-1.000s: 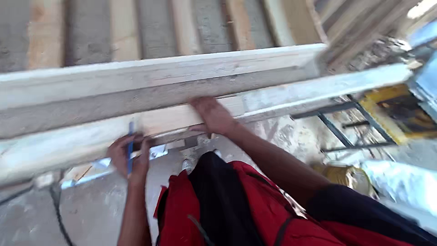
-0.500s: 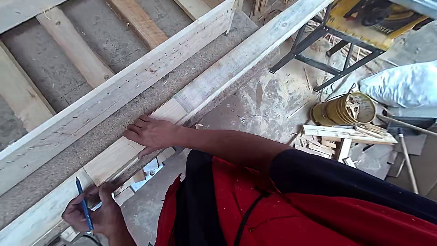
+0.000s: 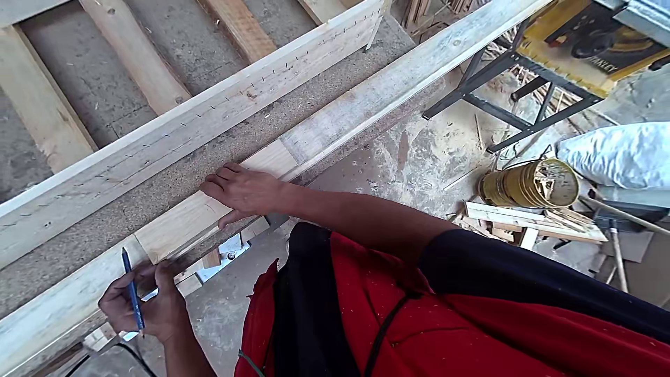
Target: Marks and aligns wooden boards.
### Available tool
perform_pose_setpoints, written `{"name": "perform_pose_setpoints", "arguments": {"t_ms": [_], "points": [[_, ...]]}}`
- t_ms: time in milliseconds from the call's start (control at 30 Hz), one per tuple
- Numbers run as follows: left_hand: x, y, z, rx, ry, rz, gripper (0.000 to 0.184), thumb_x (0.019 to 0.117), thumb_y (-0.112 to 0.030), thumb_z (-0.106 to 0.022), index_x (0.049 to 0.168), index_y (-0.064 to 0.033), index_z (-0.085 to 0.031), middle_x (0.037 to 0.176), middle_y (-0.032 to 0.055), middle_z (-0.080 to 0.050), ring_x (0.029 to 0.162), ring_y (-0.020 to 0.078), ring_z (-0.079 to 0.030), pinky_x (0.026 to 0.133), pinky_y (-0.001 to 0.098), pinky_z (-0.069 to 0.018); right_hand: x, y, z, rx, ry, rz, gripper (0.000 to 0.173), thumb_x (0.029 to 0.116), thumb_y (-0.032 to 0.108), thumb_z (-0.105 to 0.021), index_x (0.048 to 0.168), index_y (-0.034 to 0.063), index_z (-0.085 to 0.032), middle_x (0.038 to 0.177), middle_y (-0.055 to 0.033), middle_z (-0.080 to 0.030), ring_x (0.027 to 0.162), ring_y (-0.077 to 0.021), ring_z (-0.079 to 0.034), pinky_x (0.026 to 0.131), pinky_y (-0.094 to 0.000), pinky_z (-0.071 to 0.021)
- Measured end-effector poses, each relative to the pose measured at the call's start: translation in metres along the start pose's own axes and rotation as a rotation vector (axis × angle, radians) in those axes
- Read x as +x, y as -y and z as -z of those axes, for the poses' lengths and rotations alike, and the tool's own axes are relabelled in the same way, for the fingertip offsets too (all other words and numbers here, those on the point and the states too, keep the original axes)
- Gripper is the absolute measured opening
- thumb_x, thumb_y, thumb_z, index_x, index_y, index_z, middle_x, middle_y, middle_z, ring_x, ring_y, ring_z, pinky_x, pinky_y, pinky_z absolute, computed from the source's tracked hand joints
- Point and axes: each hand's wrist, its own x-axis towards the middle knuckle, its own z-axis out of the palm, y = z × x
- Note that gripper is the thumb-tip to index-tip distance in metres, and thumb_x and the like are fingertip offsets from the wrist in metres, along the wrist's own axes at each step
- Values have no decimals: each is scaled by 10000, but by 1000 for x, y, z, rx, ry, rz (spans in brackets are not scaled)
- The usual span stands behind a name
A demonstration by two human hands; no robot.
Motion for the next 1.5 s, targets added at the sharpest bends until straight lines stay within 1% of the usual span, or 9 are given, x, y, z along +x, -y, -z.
{"name": "perform_pose_setpoints", "arguments": {"t_ms": [167, 300, 400, 600, 1167, 1300, 1367, 1400, 1500], "points": [[2, 1, 2, -14, 10, 11, 398, 822, -64, -776, 1108, -14, -504, 904, 47, -683, 872, 171, -693, 802, 367, -589, 1, 1, -1, -10, -15, 6, 775, 903, 717, -576, 1307, 56, -588, 1244, -148, -673, 1189, -311, -636, 1086, -440, -451], [-3, 9, 6, -38, 70, -23, 384, 897, -86, -747, 1208, -43, -525, 1038, 8, -674, 934, 121, -681, 841, 346, -599, -8, 2, 3, 12, -57, -23, 793, 884, 662, -655, 1356, 29, -585, 1287, -168, -666, 1249, -329, -612, 1126, -427, -443], [-2, 9, 11, -28, 39, -19, 451, 840, -45, -805, 1214, -5, -556, 1005, 57, -706, 897, 158, -699, 816, 373, -614, -4, 4, 0, 33, -75, 7, 798, 900, 668, -629, 1355, 15, -570, 1302, -179, -654, 1251, -344, -608, 1124, -444, -446], [-4, 17, 8, 76, -37, 6, 409, 826, -96, -819, 1168, -84, -596, 942, 15, -763, 968, 154, -687, 1061, 462, -424, -2, 3, 2, 16, -52, 36, 830, 903, 719, -584, 1323, 3, -562, 1282, -187, -661, 1236, -356, -626, 1123, -459, -454], [-3, 24, 4, 107, -85, -19, 324, 825, -120, -812, 1099, -159, -645, 959, -36, -764, 1064, 155, -652, 1115, 521, -305, -3, -1, -3, -17, -96, 77, 814, 904, 707, -603, 1299, -3, -559, 1263, -191, -664, 1224, -352, -634, 1132, -455, -452], [-4, 25, 17, 81, -25, -54, 302, 878, -155, -791, 1148, -121, -662, 1045, 14, -756, 1090, 187, -662, 1099, 517, -390, 0, 6, -3, -26, -64, 35, 831, 892, 704, -621, 1305, -15, -563, 1277, -208, -660, 1233, -373, -629, 1120, -480, -464], [-2, 13, 27, -40, 40, -50, 314, 979, -144, -688, 1266, -48, -603, 1187, 73, -690, 1134, 226, -661, 1030, 465, -539, -2, 11, -2, -56, -78, 6, 852, 880, 718, -619, 1309, -17, -586, 1288, -209, -661, 1235, -367, -626, 1099, -457, -483], [5, 1, 30, -103, 79, -40, 317, 1032, -152, -597, 1328, -43, -563, 1245, 66, -668, 1161, 221, -657, 1019, 447, -554, -4, 12, -2, -77, -100, -7, 849, 869, 722, -625, 1304, -7, -608, 1285, -199, -668, 1231, -357, -630, 1089, -440, -494], [41, -52, 18, -247, 131, -108, 275, 1069, -229, -540, 1285, -83, -628, 1054, -32, -725, 915, 124, -714, 827, 355, -612, -5, 9, 0, -84, -97, -23, 800, 875, 712, -625, 1316, 44, -631, 1292, -162, -679, 1257, -319, -621, 1122, -413, -462]]}}
